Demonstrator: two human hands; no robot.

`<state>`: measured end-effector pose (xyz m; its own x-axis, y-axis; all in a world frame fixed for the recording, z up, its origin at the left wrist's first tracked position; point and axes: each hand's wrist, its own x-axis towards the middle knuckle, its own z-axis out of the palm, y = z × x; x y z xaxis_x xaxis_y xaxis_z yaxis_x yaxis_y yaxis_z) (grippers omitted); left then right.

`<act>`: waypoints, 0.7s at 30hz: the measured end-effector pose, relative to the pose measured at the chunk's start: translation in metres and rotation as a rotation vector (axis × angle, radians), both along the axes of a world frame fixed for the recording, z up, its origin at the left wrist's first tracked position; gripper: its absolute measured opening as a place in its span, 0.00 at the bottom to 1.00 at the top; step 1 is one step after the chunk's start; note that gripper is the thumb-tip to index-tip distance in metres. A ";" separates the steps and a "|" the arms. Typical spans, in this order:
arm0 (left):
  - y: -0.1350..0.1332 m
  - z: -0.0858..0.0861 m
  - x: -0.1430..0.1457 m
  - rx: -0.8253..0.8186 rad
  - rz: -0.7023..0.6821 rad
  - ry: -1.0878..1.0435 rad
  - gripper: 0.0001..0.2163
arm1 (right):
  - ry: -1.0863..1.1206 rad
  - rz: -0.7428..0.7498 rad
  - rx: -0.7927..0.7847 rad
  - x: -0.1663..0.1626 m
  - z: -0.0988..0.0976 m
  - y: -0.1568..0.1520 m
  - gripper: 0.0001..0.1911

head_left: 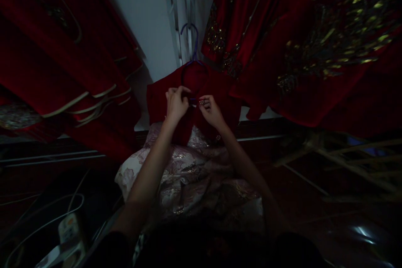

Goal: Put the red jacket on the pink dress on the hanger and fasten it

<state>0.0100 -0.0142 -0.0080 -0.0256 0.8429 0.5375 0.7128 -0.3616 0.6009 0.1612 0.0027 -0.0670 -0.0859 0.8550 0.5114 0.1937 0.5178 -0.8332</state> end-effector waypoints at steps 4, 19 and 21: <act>0.008 -0.032 0.004 0.072 0.280 0.272 0.15 | -0.003 -0.051 0.000 -0.001 -0.007 0.005 0.12; 0.006 -0.068 -0.016 0.377 0.033 0.013 0.11 | 0.046 0.062 0.014 -0.019 0.005 0.016 0.06; 0.003 -0.065 -0.013 0.389 0.004 -0.038 0.11 | 0.031 0.067 0.036 -0.020 0.007 0.015 0.06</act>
<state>-0.0026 -0.0113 -0.0735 -0.0547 0.5757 0.8158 0.6948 -0.5648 0.4452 0.1415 0.0175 -0.0601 -0.1259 0.8290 0.5449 0.1326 0.5584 -0.8189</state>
